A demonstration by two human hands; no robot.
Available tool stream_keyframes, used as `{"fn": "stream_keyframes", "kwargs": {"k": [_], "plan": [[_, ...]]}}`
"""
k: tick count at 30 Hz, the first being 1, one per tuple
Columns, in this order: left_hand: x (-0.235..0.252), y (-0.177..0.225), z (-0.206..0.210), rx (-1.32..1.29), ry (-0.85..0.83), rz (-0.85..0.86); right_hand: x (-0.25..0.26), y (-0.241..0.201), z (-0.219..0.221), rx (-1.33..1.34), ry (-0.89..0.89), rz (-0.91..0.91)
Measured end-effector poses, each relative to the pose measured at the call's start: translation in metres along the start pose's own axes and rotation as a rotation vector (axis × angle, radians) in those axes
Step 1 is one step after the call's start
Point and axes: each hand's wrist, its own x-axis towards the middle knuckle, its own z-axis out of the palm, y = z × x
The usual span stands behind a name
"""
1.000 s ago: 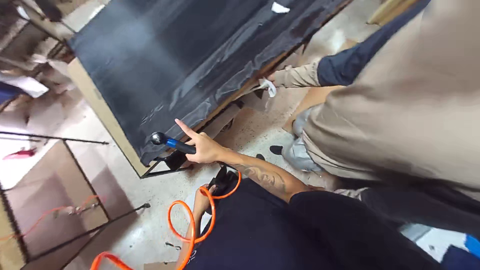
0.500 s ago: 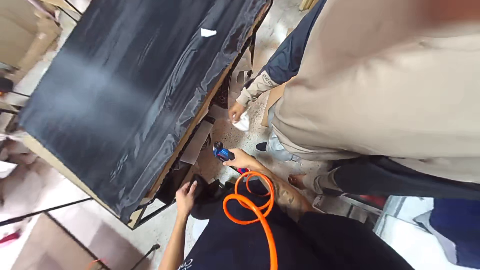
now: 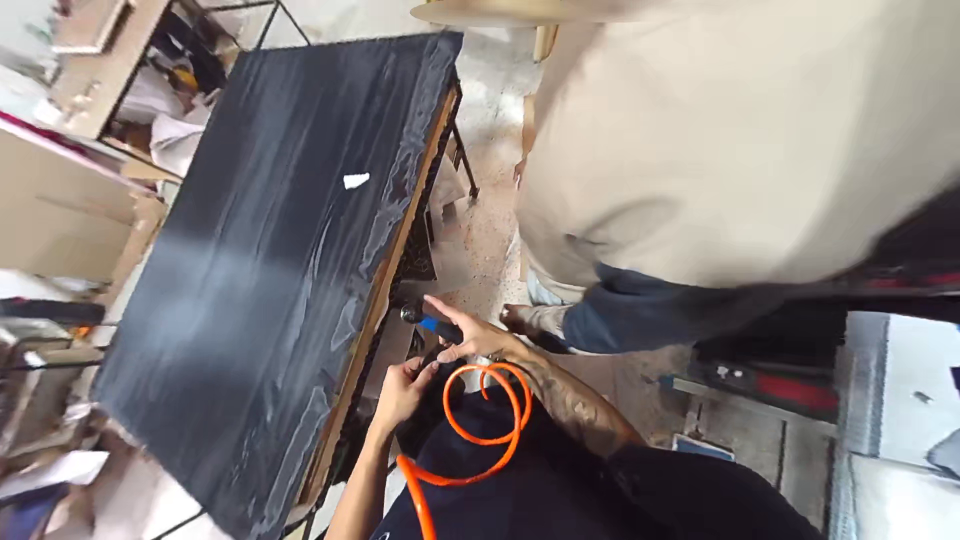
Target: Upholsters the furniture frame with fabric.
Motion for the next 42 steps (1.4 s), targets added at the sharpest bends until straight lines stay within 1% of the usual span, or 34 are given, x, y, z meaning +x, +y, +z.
{"fn": "stream_keyframes", "kwargs": {"k": [2, 4, 7, 10, 12, 14, 16, 18, 20, 24, 27, 29, 31, 33, 36, 38, 40, 42], "plan": [[0.011, 0.014, 0.002, 0.024, -0.009, 0.004, 0.0, -0.006, -0.015, -0.03, 0.008, 0.012], [0.018, 0.017, 0.004, 0.024, -0.027, -0.008, 0.001, 0.001, -0.023, -0.077, 0.05, 0.049], [0.035, 0.009, 0.012, 0.0, -0.052, -0.033, 0.004, 0.015, -0.033, -0.026, 0.127, 0.073], [0.065, -0.003, 0.014, -0.014, -0.092, -0.035, 0.013, 0.013, -0.047, 0.031, 0.166, 0.136], [0.083, -0.011, 0.012, -0.013, -0.163, -0.051, 0.021, 0.01, -0.057, -0.032, 0.153, 0.211], [0.095, -0.019, 0.005, -0.029, -0.229, -0.055, 0.033, 0.017, -0.06, -0.054, 0.099, 0.236], [0.11, -0.022, -0.006, -0.042, -0.27, -0.057, 0.052, 0.016, -0.064, -0.117, 0.056, 0.26], [0.116, -0.028, -0.01, -0.051, -0.312, -0.082, 0.064, 0.011, -0.066, -0.224, -0.003, 0.338], [0.126, -0.036, -0.014, -0.068, -0.344, -0.097, 0.075, 0.011, -0.074, -0.247, -0.046, 0.376], [0.143, -0.04, -0.017, -0.093, -0.332, -0.168, 0.088, 0.016, -0.092, -0.23, -0.083, 0.379], [0.139, -0.029, -0.019, -0.122, -0.333, -0.217, 0.083, 0.016, -0.093, -0.201, -0.082, 0.369], [0.147, -0.019, -0.02, -0.188, -0.323, -0.21, 0.081, 0.011, -0.107, -0.194, -0.047, 0.351], [0.149, -0.004, -0.022, -0.226, -0.298, -0.196, 0.072, 0.001, -0.12, -0.173, 0.008, 0.354], [0.151, 0.018, -0.026, -0.235, -0.228, -0.147, 0.054, -0.013, -0.137, -0.144, 0.071, 0.363], [0.157, 0.058, -0.032, -0.281, -0.003, -0.005, 0.015, -0.04, -0.169, -0.215, 0.163, 0.406], [0.152, 0.09, -0.025, -0.367, 0.144, -0.015, -0.022, -0.05, -0.187, -0.21, 0.242, 0.389], [0.158, 0.121, -0.01, -0.453, 0.247, 0.005, -0.052, -0.058, -0.212, -0.112, 0.332, 0.348], [0.157, 0.142, 0.017, -0.513, 0.276, 0.044, -0.087, -0.063, -0.232, 0.096, 0.419, 0.361]]}}
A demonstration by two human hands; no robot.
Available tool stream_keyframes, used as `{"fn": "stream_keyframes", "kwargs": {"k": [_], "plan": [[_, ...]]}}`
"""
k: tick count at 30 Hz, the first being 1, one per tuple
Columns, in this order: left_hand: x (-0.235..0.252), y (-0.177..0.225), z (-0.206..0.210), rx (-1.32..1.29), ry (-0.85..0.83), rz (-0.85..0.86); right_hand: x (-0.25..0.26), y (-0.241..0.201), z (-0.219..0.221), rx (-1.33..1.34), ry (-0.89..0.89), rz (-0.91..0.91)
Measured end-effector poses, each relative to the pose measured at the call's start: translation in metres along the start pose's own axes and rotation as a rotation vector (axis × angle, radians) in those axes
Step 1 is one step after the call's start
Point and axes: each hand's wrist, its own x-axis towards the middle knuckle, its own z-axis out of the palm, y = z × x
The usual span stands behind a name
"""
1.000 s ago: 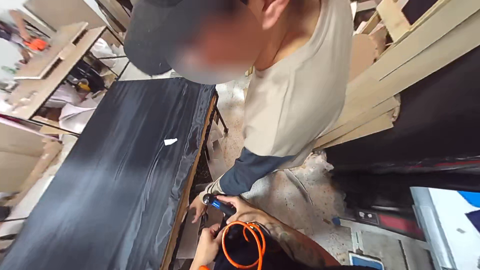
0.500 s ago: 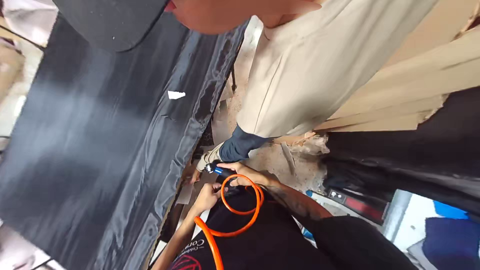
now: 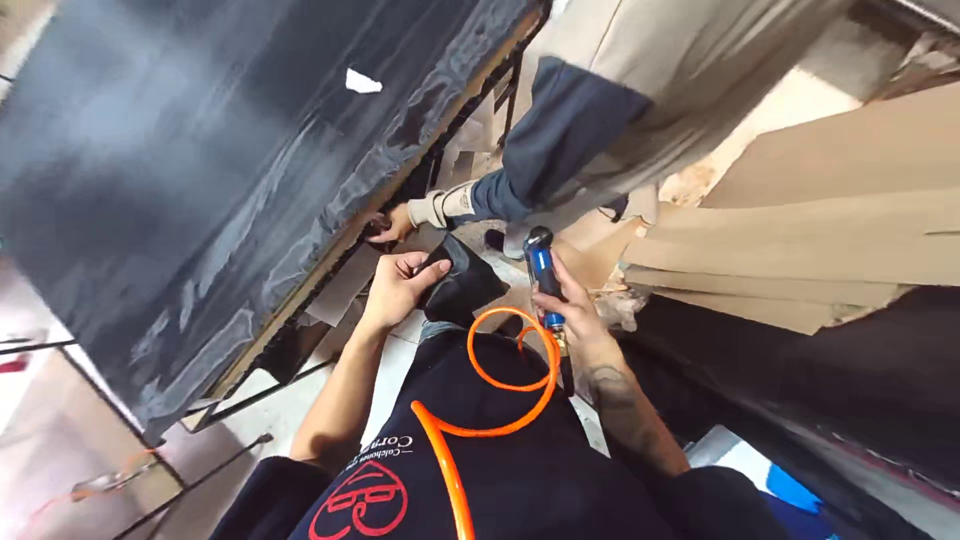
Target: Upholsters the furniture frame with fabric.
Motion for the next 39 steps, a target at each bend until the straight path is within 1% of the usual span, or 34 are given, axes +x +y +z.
{"fn": "stream_keyframes", "kwargs": {"k": [2, 3, 5, 8, 10, 12, 15, 20, 23, 26, 29, 31, 33, 35, 37, 39], "plan": [[-0.006, -0.001, 0.03, -0.019, -0.048, 0.038, -0.023, -0.004, -0.026, 0.139, 0.046, 0.029], [-0.009, -0.001, 0.043, -0.009, -0.084, 0.053, -0.033, -0.008, -0.036, 0.176, 0.056, 0.012], [-0.011, 0.001, 0.064, 0.038, -0.178, 0.088, -0.044, -0.021, -0.051, 0.176, 0.033, -0.079], [-0.009, 0.01, 0.087, 0.153, -0.376, 0.124, -0.054, -0.053, -0.055, 0.086, -0.043, -0.176], [-0.006, 0.018, 0.102, 0.245, -0.494, 0.132, -0.058, -0.072, -0.048, 0.051, -0.107, -0.177], [0.006, 0.026, 0.118, 0.311, -0.561, 0.154, -0.052, -0.085, -0.045, 0.059, -0.15, -0.151], [0.023, 0.033, 0.132, 0.378, -0.57, 0.149, -0.037, -0.081, -0.042, 0.071, -0.146, -0.064], [0.059, 0.026, 0.133, 0.419, -0.581, 0.023, -0.002, -0.068, -0.045, 0.025, -0.015, -0.01], [0.081, 0.014, 0.138, 0.327, -0.634, -0.023, 0.015, -0.069, -0.055, 0.005, 0.07, 0.015], [0.101, 0.007, 0.156, 0.25, -0.699, -0.011, 0.022, -0.077, -0.069, -0.013, 0.151, 0.046], [0.132, 0.005, 0.171, 0.271, -0.74, 0.069, 0.036, -0.091, -0.084, -0.079, 0.253, 0.069], [0.147, 0.001, 0.176, 0.277, -0.749, 0.083, 0.04, -0.096, -0.091, -0.096, 0.297, 0.085], [0.163, -0.004, 0.176, 0.277, -0.741, 0.048, 0.047, -0.102, -0.096, -0.086, 0.329, 0.09], [0.177, -0.01, 0.175, 0.244, -0.737, -0.032, 0.055, -0.105, -0.099, -0.099, 0.343, 0.087], [0.191, -0.017, 0.173, 0.218, -0.749, -0.109, 0.069, -0.107, -0.099, -0.148, 0.362, 0.087], [0.2, -0.021, 0.168, 0.246, -0.731, -0.168, 0.083, -0.105, -0.096, -0.199, 0.379, 0.101]]}}
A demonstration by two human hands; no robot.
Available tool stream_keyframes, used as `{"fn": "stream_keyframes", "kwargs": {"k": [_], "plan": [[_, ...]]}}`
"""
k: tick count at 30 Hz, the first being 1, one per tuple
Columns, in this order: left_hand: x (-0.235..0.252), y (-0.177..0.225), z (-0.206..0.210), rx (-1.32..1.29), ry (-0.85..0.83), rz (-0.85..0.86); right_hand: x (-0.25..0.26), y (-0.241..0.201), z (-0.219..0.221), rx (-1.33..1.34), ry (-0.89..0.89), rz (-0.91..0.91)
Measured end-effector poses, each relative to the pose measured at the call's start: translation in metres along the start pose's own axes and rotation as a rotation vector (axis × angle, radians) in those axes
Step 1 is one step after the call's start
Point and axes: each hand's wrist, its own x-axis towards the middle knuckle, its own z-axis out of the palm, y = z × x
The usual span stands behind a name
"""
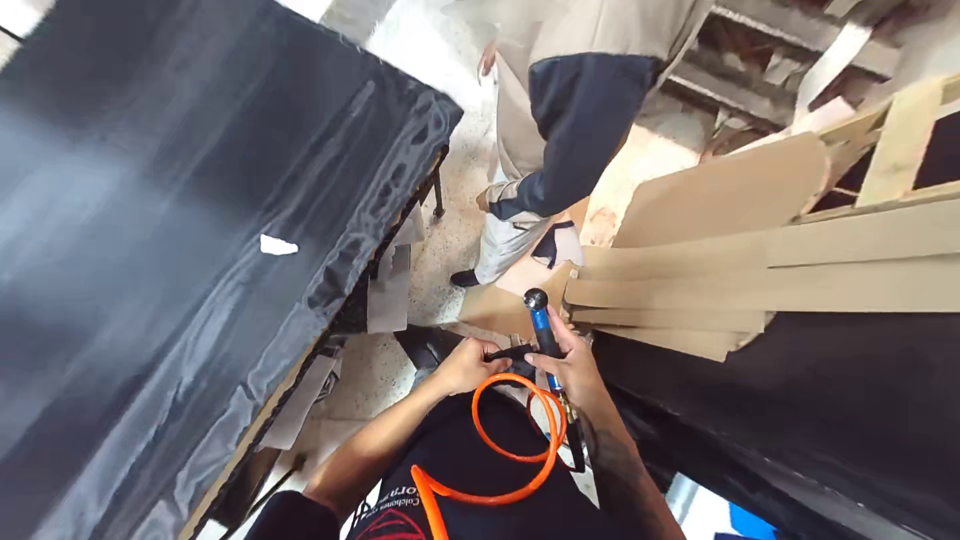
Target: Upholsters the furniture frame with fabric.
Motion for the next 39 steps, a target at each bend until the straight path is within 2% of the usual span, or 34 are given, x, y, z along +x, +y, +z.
{"fn": "stream_keyframes", "kwargs": {"k": [3, 7, 9, 12, 17, 21, 26, 30, 34, 39], "plan": [[0.01, 0.001, -0.017, -0.027, 0.065, -0.073, 0.023, -0.01, 0.011, -0.063, 0.05, -0.019], [0.026, -0.013, -0.033, -0.321, 0.108, -0.109, 0.053, -0.023, 0.022, -0.137, 0.114, 0.014], [0.033, -0.015, -0.045, -0.349, 0.11, -0.103, 0.068, -0.027, 0.025, -0.129, 0.103, 0.008], [0.05, -0.007, -0.063, -0.303, 0.082, -0.061, 0.089, -0.034, 0.016, -0.118, 0.046, -0.046], [0.085, 0.005, -0.081, -0.216, 0.099, -0.028, 0.135, -0.042, -0.007, -0.052, -0.045, 0.053], [0.12, 0.014, -0.085, -0.118, 0.139, -0.035, 0.187, -0.039, -0.037, 0.058, -0.244, 0.03], [0.162, 0.053, -0.103, -0.102, 0.322, -0.112, 0.275, -0.074, -0.066, 0.134, -0.546, 0.027], [0.189, 0.078, -0.12, -0.04, 0.426, -0.177, 0.321, -0.109, -0.068, 0.039, -0.591, 0.069], [0.205, 0.101, -0.133, -0.03, 0.454, -0.295, 0.357, -0.129, -0.062, -0.125, -0.61, 0.077], [0.222, 0.105, -0.134, -0.067, 0.514, -0.241, 0.378, -0.15, -0.054, -0.173, -0.532, 0.147]]}}
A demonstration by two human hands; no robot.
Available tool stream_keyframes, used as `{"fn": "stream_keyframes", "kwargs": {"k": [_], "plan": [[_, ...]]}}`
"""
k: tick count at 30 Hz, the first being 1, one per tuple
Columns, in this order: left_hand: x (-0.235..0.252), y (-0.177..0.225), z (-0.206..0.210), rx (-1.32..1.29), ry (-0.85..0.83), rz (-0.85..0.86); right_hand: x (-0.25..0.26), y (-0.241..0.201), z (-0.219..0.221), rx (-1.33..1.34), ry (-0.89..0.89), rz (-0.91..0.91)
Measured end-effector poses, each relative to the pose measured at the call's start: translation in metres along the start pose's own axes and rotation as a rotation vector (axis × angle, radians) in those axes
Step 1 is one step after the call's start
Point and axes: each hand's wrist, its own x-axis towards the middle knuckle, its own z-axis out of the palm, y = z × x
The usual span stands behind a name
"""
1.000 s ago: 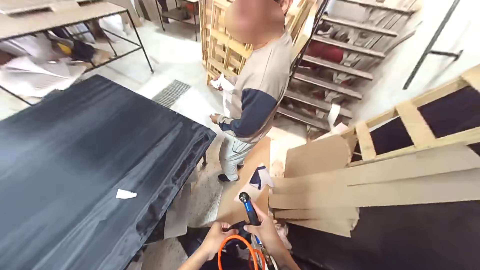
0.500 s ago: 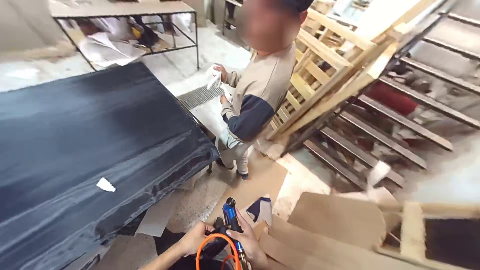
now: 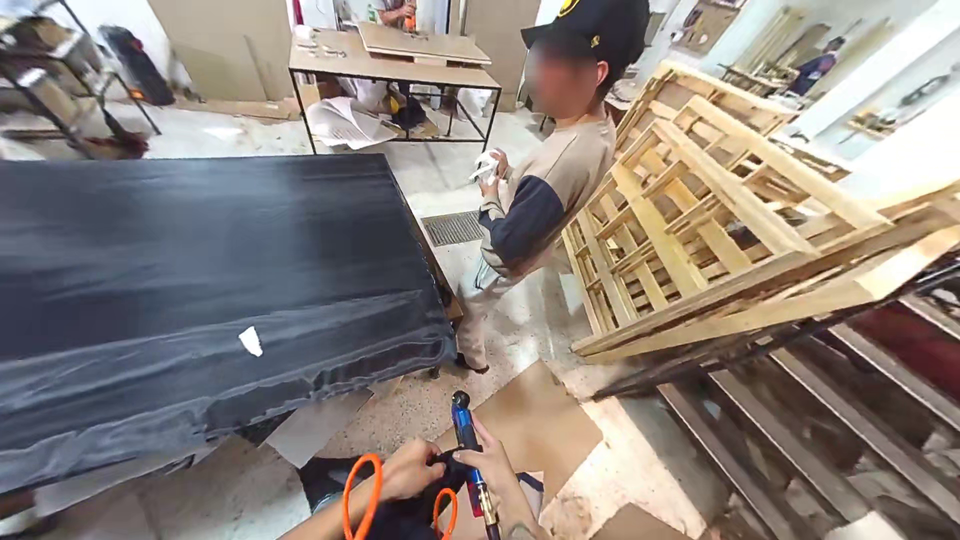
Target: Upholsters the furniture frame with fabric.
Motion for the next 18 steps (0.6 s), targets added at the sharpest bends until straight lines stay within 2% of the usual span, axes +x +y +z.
{"fn": "stream_keyframes", "kwargs": {"k": [7, 11, 18], "plan": [[0.015, -0.01, -0.011, -0.029, -0.028, -0.006, -0.001, -0.013, -0.009, -0.045, 0.072, -0.066], [0.013, -0.02, -0.014, -0.162, -0.008, -0.008, -0.008, -0.013, -0.011, -0.001, 0.044, -0.134], [0.011, -0.031, -0.036, -0.184, -0.019, 0.166, -0.014, -0.02, 0.012, -0.035, 0.19, -0.137]]}}
